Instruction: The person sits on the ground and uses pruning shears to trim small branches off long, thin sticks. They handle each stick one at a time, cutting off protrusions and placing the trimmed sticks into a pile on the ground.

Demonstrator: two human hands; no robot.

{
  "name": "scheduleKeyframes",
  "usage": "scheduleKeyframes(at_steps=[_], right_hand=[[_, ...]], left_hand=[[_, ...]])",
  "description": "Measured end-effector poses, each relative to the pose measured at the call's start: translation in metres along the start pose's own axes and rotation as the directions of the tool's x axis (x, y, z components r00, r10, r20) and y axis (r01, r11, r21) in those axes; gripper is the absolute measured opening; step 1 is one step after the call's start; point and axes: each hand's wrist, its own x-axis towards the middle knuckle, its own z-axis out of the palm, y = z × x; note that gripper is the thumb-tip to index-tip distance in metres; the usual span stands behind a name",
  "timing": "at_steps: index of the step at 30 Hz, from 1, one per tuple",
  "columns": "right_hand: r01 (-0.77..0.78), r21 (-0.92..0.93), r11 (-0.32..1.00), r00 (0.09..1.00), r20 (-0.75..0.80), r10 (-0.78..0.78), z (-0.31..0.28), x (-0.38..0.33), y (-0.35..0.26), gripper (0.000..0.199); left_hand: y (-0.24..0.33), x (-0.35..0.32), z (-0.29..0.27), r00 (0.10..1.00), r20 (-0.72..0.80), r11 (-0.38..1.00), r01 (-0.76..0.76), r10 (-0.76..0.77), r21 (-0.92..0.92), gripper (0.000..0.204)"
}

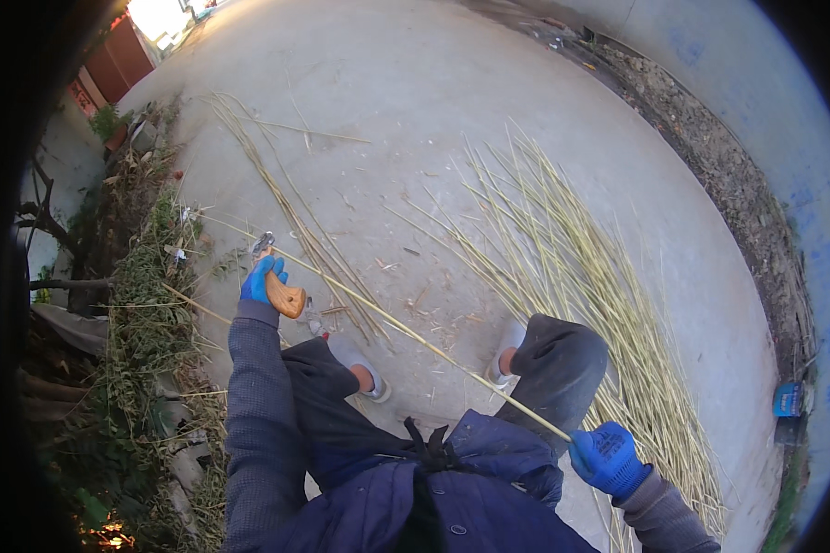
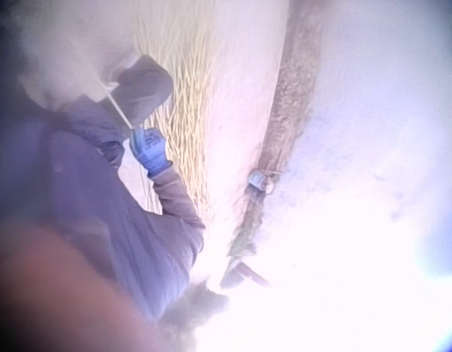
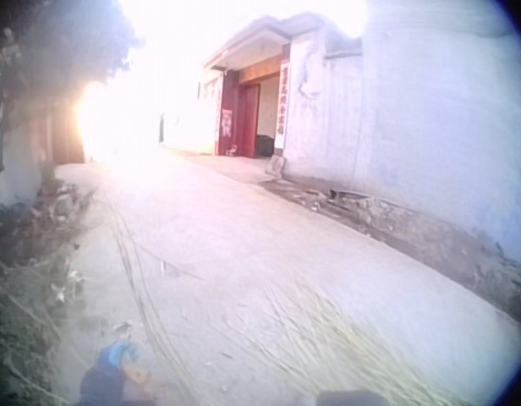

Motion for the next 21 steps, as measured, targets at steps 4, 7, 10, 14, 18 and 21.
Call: scheduleKeyframes(at_steps=[4, 7, 10, 14, 18, 21], right_hand=[[-0.177, -0.277, 0.944, 0.984, -0.061, 0.167, -0.017, -0.107, 0.044, 0.016], [-0.299, -0.463, 0.835, 0.954, -0.112, 0.28, -0.033, -0.176, 0.08, 0.015], [-0.342, -0.547, 0.764, 0.934, -0.108, 0.341, -0.047, -0.226, 0.112, 0.015], [-0.38, -0.648, 0.66, 0.903, -0.105, 0.417, -0.068, -0.271, 0.147, 0.015], [-0.38, -0.743, 0.551, 0.882, -0.112, 0.457, -0.078, -0.274, 0.168, 0.014], [-0.383, -0.798, 0.466, 0.814, -0.052, 0.579, -0.059, -0.252, 0.184, 0.01]], left_hand=[[0.048, 0.086, -0.097, 0.996, -0.087, 0.997, -0.009, 0.003, -0.073, 0.074], [0.087, 0.127, -0.165, 0.995, -0.088, 0.998, -0.045, 0.041, -0.043, 0.074], [0.125, 0.147, -0.221, 0.997, -0.062, 0.997, -0.039, 0.035, -0.066, 0.068], [0.151, 0.148, -0.277, 0.954, -0.238, 0.977, -0.204, 0.183, -0.067, 0.064], [0.179, 0.114, -0.333, 0.993, -0.12, 0.988, -0.031, 0.012, -0.154, 0.072], [0.152, 0.113, -0.326, 0.988, -0.147, 0.999, -0.038, 0.039, 0.011, 0.083]])
